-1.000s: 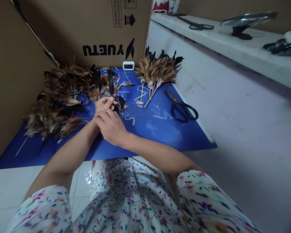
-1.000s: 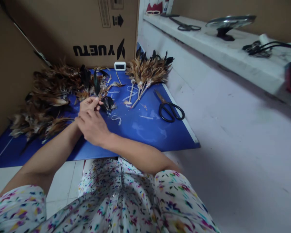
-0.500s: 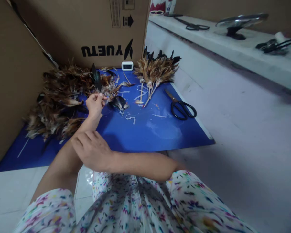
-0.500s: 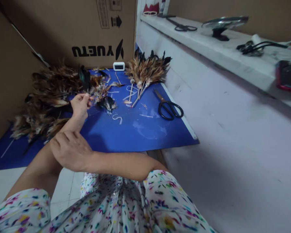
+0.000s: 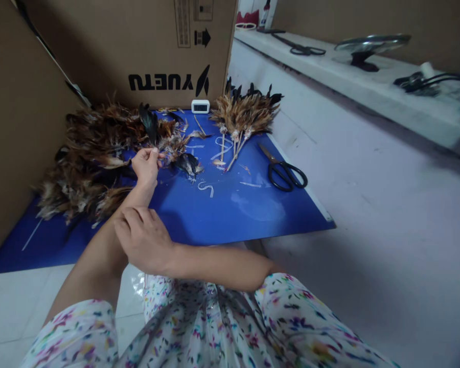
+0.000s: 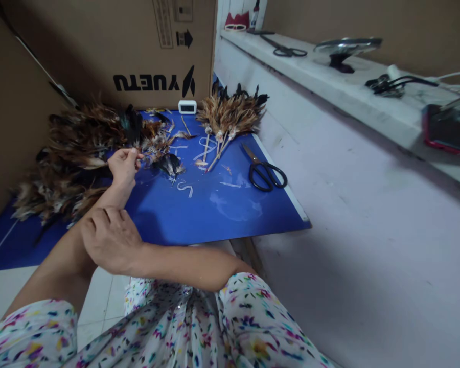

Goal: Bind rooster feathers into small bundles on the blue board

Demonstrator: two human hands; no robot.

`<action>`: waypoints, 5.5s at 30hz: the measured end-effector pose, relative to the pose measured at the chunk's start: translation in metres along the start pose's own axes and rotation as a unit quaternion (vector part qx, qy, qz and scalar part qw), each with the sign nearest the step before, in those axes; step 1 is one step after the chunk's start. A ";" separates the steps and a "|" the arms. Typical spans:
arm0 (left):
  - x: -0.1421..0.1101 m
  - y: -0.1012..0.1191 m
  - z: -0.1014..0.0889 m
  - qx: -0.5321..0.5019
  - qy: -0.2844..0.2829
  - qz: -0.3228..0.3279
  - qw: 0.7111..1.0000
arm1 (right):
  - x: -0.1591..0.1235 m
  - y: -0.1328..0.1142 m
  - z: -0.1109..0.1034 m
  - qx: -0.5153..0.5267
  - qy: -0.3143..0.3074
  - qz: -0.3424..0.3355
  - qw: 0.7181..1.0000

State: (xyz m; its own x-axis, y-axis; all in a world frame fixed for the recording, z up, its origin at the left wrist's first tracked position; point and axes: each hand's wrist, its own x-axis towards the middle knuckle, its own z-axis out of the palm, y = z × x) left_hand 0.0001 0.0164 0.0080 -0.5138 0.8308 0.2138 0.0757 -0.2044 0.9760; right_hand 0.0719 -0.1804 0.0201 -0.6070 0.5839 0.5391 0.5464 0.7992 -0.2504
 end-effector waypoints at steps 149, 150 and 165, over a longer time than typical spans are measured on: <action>-0.046 0.022 0.011 -0.113 -0.293 -0.246 0.917 | 0.037 0.254 -0.037 0.447 0.165 0.354 0.805; -0.046 0.023 0.011 -0.115 -0.293 -0.244 0.917 | 0.037 0.255 -0.037 0.428 0.161 0.356 0.815; -0.037 0.024 0.008 -0.195 -0.199 -0.191 0.941 | 0.034 0.206 -0.043 0.009 -0.119 0.162 0.979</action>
State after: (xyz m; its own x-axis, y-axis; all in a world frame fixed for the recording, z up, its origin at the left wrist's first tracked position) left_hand 0.0275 -0.0152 0.0244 -0.0742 0.9945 -0.0744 -0.4097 0.0377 0.9114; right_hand 0.1892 -0.0022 0.0215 -0.5217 0.8226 0.2261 0.7243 0.5671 -0.3922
